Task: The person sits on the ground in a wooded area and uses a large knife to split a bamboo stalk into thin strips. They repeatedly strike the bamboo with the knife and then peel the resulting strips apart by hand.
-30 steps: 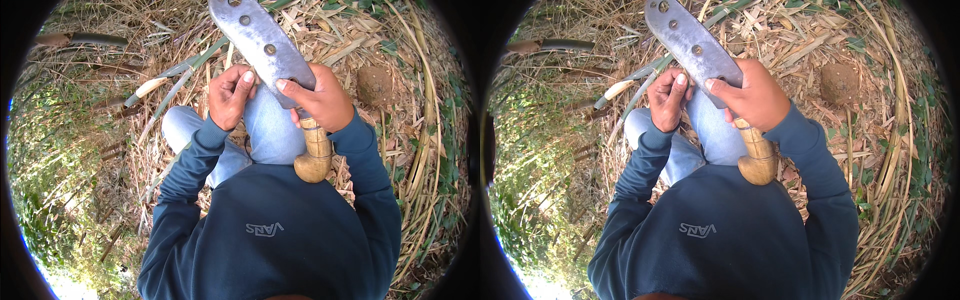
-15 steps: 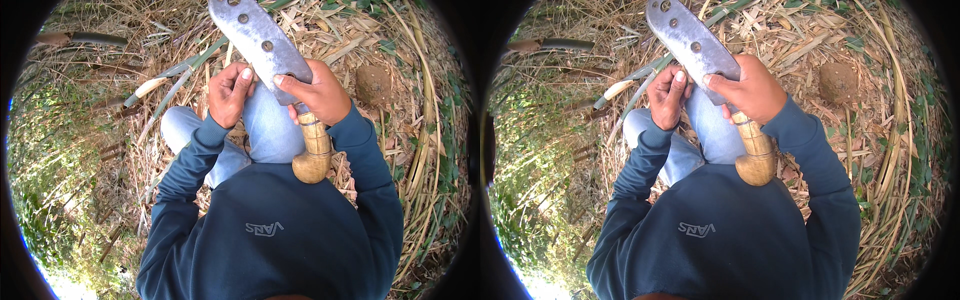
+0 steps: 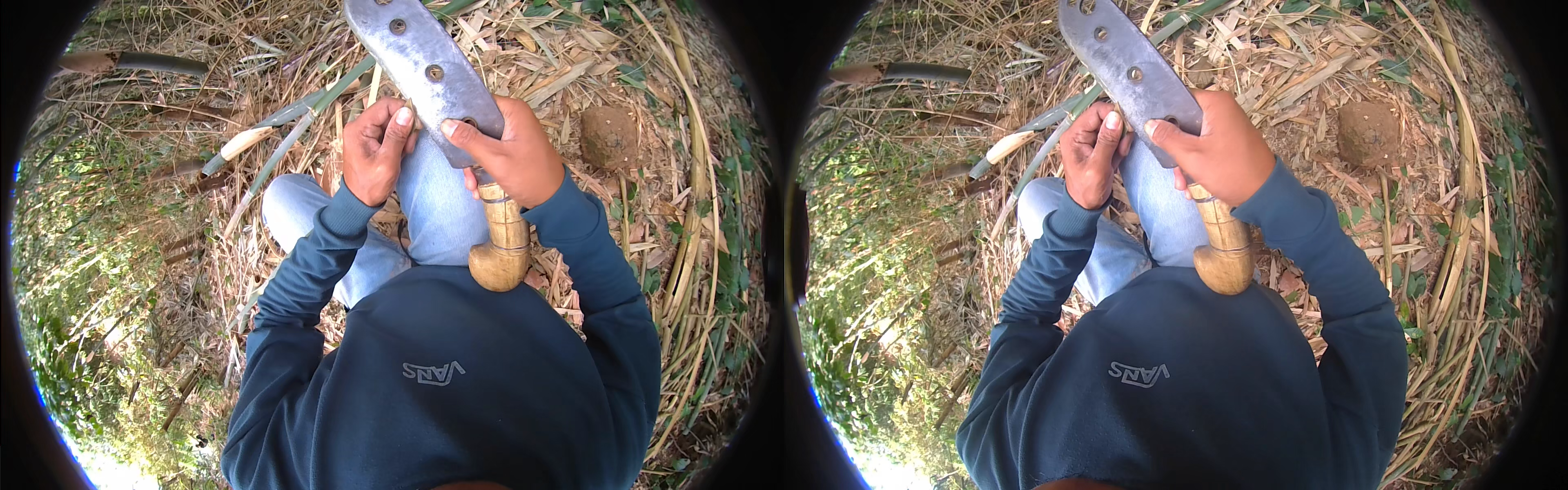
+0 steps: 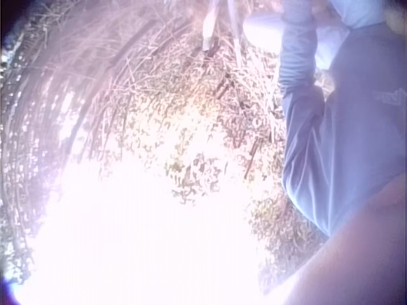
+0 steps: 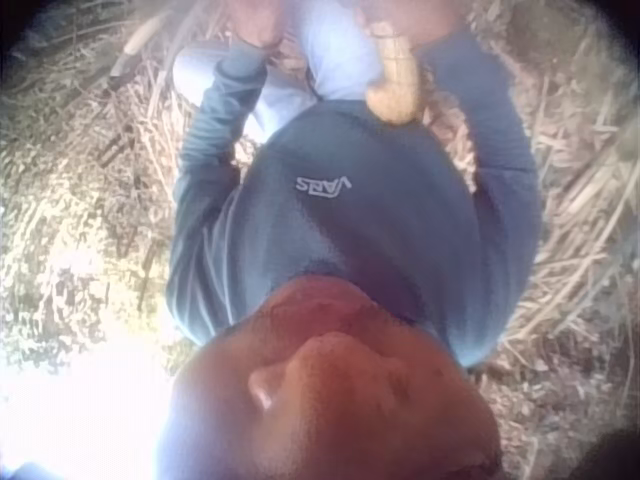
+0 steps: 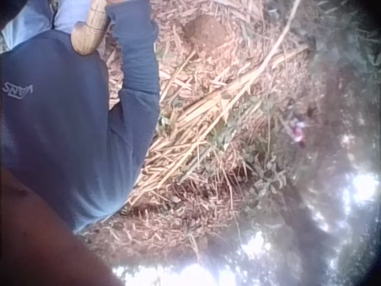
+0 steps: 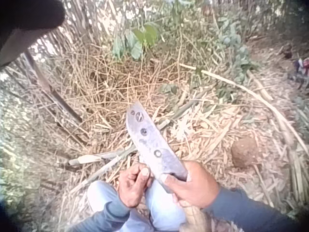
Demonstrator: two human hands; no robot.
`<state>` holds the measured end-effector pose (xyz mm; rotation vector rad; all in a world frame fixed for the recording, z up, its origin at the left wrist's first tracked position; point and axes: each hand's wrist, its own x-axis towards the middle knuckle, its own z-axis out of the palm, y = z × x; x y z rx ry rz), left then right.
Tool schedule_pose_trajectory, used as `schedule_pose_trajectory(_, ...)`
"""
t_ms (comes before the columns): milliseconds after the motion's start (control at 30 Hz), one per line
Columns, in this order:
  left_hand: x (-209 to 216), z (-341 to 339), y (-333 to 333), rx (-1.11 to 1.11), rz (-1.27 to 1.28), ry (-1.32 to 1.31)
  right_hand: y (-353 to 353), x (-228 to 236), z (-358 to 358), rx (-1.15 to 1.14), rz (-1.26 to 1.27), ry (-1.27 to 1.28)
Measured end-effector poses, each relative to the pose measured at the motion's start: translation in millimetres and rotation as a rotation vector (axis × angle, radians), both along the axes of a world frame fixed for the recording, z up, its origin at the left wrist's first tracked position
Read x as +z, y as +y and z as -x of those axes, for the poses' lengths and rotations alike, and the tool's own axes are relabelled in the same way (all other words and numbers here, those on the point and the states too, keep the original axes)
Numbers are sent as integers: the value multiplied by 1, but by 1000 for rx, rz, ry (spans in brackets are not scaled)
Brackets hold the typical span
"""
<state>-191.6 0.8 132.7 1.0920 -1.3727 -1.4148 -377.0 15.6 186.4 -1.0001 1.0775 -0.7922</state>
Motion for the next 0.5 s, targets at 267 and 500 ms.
schedule_pose_trajectory(267, -1, 0, 0, 9, -24, 18, 1, -2, -3, -32, -5, -26)
schedule_pose_trajectory(500, -1, -1, -2, 3, -42, 26, 4, -8, -8, -79, 18, -19)
